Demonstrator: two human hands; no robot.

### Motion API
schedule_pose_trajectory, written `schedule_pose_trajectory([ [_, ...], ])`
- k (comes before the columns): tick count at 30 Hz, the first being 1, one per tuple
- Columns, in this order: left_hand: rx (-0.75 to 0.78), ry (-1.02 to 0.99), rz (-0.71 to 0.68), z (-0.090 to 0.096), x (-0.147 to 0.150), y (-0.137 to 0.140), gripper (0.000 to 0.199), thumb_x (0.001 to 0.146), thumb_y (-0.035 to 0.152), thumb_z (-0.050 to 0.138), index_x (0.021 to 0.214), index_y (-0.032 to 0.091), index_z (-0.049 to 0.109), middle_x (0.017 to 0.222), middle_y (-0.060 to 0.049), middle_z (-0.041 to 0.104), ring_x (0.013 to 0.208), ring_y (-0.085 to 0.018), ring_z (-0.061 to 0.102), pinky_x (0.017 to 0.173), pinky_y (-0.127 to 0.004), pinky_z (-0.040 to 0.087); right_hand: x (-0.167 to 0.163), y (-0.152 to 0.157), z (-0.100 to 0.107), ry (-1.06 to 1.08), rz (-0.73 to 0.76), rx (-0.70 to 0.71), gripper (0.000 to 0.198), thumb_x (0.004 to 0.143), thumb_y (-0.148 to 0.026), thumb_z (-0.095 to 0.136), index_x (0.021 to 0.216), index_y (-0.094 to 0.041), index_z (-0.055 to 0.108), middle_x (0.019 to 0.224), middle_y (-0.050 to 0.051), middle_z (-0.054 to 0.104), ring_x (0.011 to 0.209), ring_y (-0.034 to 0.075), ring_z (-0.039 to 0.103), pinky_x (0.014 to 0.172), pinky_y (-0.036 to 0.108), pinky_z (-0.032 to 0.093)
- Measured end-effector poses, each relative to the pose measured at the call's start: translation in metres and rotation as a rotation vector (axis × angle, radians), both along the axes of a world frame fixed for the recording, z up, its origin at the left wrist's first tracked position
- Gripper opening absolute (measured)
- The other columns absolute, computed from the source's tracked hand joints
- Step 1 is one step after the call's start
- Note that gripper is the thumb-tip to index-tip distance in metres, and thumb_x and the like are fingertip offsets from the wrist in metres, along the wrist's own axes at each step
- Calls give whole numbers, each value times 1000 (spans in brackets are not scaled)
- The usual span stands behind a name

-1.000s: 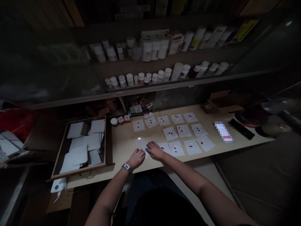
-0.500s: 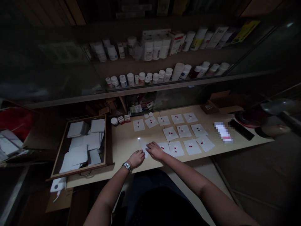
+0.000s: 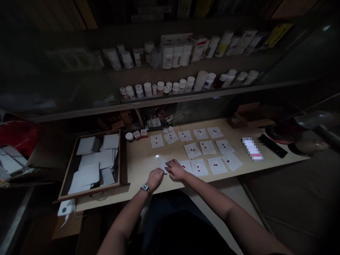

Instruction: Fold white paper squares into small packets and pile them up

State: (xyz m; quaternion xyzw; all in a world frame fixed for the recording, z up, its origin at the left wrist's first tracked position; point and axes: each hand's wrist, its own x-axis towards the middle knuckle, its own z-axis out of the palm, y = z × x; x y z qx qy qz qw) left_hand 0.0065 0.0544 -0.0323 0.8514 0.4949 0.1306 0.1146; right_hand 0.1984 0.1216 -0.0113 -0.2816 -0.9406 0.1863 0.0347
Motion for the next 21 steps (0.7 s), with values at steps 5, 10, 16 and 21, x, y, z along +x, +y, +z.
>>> schedule_pose_trajectory([
  [5,-78,-85,164,8,6,-3,16,90,14,42,86,19,56,82,-5,59,84,-18,55,71,-27,46,0,1,2,10,-33,-17,26,84,-29,52,102,-17,67,111,14,59,101,26,48,94,42,29],
  [10,-114,-169,284,14,12,-4,20,92,17,38,83,20,56,81,-5,58,80,-18,55,71,-29,46,-1,0,-1,3,-36,-16,27,83,-37,60,102,-19,67,114,12,59,103,26,49,95,43,30],
  [16,-135,-358,474,15,22,-2,18,89,16,40,82,19,56,80,-5,58,79,-18,56,71,-30,47,-8,-5,-15,88,-187,-37,17,89,-26,56,88,-18,71,107,11,62,99,22,51,89,37,36],
  [21,-162,-483,535,12,23,-1,19,85,16,47,101,18,57,85,-6,61,83,-20,58,77,-34,48,-15,0,-14,144,-307,-137,13,85,-24,60,85,-17,71,100,8,62,94,20,53,84,33,38],
])
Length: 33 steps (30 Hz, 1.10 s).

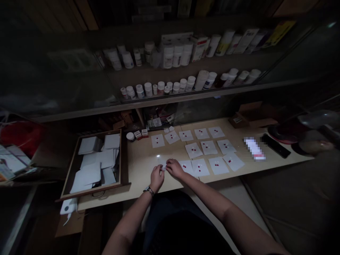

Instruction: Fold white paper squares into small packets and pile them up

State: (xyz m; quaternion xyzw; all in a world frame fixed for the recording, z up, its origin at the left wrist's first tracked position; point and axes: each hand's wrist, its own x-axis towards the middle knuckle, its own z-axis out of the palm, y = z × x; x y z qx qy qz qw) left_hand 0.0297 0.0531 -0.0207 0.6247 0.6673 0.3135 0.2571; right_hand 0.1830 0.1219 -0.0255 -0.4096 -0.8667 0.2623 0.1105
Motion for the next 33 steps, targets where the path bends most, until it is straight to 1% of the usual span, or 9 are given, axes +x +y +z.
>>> schedule_pose_trajectory([
  [3,-23,-40,35,-5,1,0,30,83,16,48,112,17,53,89,-7,63,86,-20,59,80,-35,48,-4,6,3,-3,-31,-59,11,84,-22,61,84,-16,71,97,8,63,92,19,54,83,32,39],
  [7,-47,-130,88,-11,2,3,36,83,15,47,119,17,49,89,-7,64,81,-19,61,77,-34,49,-8,14,6,-25,-11,-132,11,82,-20,61,84,-15,70,93,7,63,91,19,55,81,29,40],
  [11,-45,-205,157,-16,3,9,36,82,14,47,117,16,49,82,-4,62,72,-16,60,70,-30,49,-11,20,7,-82,19,-163,10,81,-20,62,84,-15,70,90,7,63,91,19,56,80,27,39],
  [16,-63,-185,204,-19,3,12,31,81,15,46,111,18,51,78,-2,61,68,-15,59,67,-28,48,-14,21,6,-145,-6,-178,11,81,-23,62,85,-15,69,92,8,63,92,19,55,78,26,39],
  [21,-3,-136,212,-18,4,13,33,79,11,46,111,16,52,91,-7,59,76,-17,59,70,-31,50,-15,21,11,-151,-9,-185,12,82,-24,62,84,-15,69,91,7,63,92,19,55,77,25,38],
  [24,53,-2,137,-14,4,9,34,81,11,45,114,17,53,105,-12,57,90,-21,59,79,-37,51,-16,22,13,-166,-20,-192,12,83,-25,61,85,-16,69,93,7,62,93,18,55,76,25,38],
  [26,83,131,43,-12,2,5,36,84,11,43,118,18,53,113,-13,57,101,-24,56,84,-40,49,-18,22,12,-183,-29,-199,12,83,-26,61,84,-17,69,93,6,62,93,18,55,74,24,38],
  [30,88,414,-274,-10,-9,-3,44,86,8,39,127,18,49,133,-13,52,124,-26,44,94,-42,44,-19,24,10,-197,-21,-195,16,85,-27,57,81,-17,69,92,6,62,91,17,55,73,24,38],
  [33,61,540,-423,-10,-18,-5,44,90,14,37,134,14,43,138,-15,48,132,-28,36,101,-49,37,-18,23,9,-186,-29,-189,15,86,-29,58,81,-17,67,91,6,61,89,17,55,72,24,38],
])
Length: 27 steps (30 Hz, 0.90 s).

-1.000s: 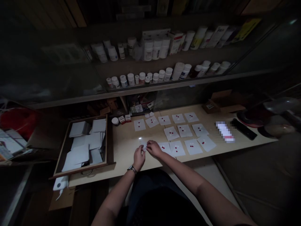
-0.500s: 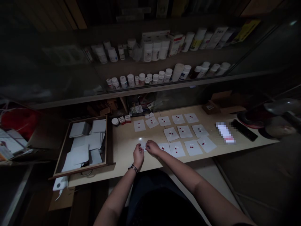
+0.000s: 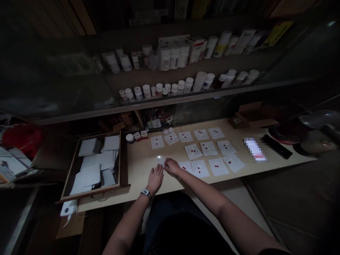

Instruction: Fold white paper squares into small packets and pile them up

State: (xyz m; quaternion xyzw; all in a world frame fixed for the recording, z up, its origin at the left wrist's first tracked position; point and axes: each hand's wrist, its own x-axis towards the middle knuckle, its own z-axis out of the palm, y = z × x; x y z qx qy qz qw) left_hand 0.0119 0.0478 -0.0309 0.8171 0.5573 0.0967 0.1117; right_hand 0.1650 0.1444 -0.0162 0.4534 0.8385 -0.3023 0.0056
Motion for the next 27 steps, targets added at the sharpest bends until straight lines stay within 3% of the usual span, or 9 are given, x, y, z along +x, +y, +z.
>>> schedule_pose_trajectory([
  [4,-32,43,-81,-2,-9,1,46,94,23,35,138,12,38,141,-18,43,135,-26,33,105,-48,34,4,-5,4,43,-15,72,16,85,-23,59,99,-17,61,99,7,60,92,18,55,76,26,39],
  [10,-38,66,-119,-6,-13,3,48,94,23,33,140,8,35,143,-19,40,136,-26,31,106,-46,33,9,-20,5,-42,270,233,26,89,-13,46,112,-14,59,110,13,61,104,23,53,87,34,39],
  [15,-37,101,-131,-8,-13,1,53,94,27,36,141,5,31,146,-21,34,139,-28,24,108,-47,30,24,-39,-7,-37,325,372,46,91,-30,49,132,-10,47,140,19,44,133,29,32,104,49,28],
  [22,-99,106,-156,-5,-22,0,64,91,40,46,145,12,24,151,-19,23,141,-30,17,109,-47,27,41,-50,-15,-71,343,379,66,91,-49,45,143,-11,32,148,18,31,139,29,23,110,55,15],
  [27,-129,71,-134,-3,-24,2,62,91,42,46,144,15,27,152,-18,21,141,-31,16,109,-47,26,36,-47,-7,-55,347,327,64,92,-48,40,140,-7,37,146,21,34,137,30,25,109,54,14],
])
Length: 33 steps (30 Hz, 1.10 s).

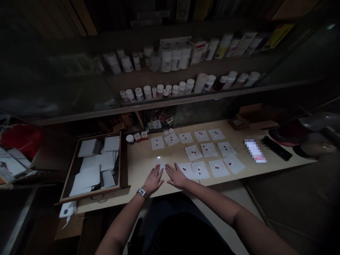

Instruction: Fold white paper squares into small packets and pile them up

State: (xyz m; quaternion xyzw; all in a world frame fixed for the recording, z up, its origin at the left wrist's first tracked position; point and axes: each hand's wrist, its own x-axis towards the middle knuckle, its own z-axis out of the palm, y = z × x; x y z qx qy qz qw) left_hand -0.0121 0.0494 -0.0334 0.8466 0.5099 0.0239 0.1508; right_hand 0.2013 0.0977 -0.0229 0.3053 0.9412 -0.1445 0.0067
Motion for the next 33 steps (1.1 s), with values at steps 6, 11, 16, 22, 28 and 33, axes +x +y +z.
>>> schedule_pose_trajectory([
  [6,27,-45,122,4,7,9,48,94,32,39,138,14,38,141,-16,43,133,-28,35,107,-46,29,-27,27,25,-47,-108,-90,29,90,-24,43,101,-12,67,108,16,64,106,26,52,99,41,28],
  [11,79,-72,211,16,15,16,34,92,24,43,122,14,54,124,-14,55,117,-28,46,100,-43,35,-51,49,34,-112,-216,-129,24,87,-21,46,90,-11,68,95,16,64,93,25,55,89,38,31],
  [16,78,-137,321,29,21,26,20,91,20,45,96,16,65,98,-10,60,97,-23,51,87,-37,41,-55,50,29,-69,-259,-171,22,87,-21,48,103,-15,62,103,12,62,94,23,55,85,34,33],
  [22,112,-148,333,28,20,31,18,88,16,51,82,18,68,91,-8,60,94,-24,48,83,-38,39,-59,57,21,27,-423,-251,29,86,-20,52,113,-18,58,114,10,58,102,21,52,85,28,36],
  [28,140,-240,425,24,21,32,18,85,16,55,75,19,70,84,-7,60,90,-23,47,80,-36,38,-72,74,19,80,-423,-325,25,84,-16,51,106,-19,63,108,6,61,101,18,54,83,25,38],
  [33,157,-289,486,21,20,31,18,84,16,56,76,20,72,85,-7,59,89,-22,48,80,-36,37,-81,82,19,20,-333,-333,20,83,-15,51,96,-19,66,103,7,62,96,18,55,78,24,38],
])
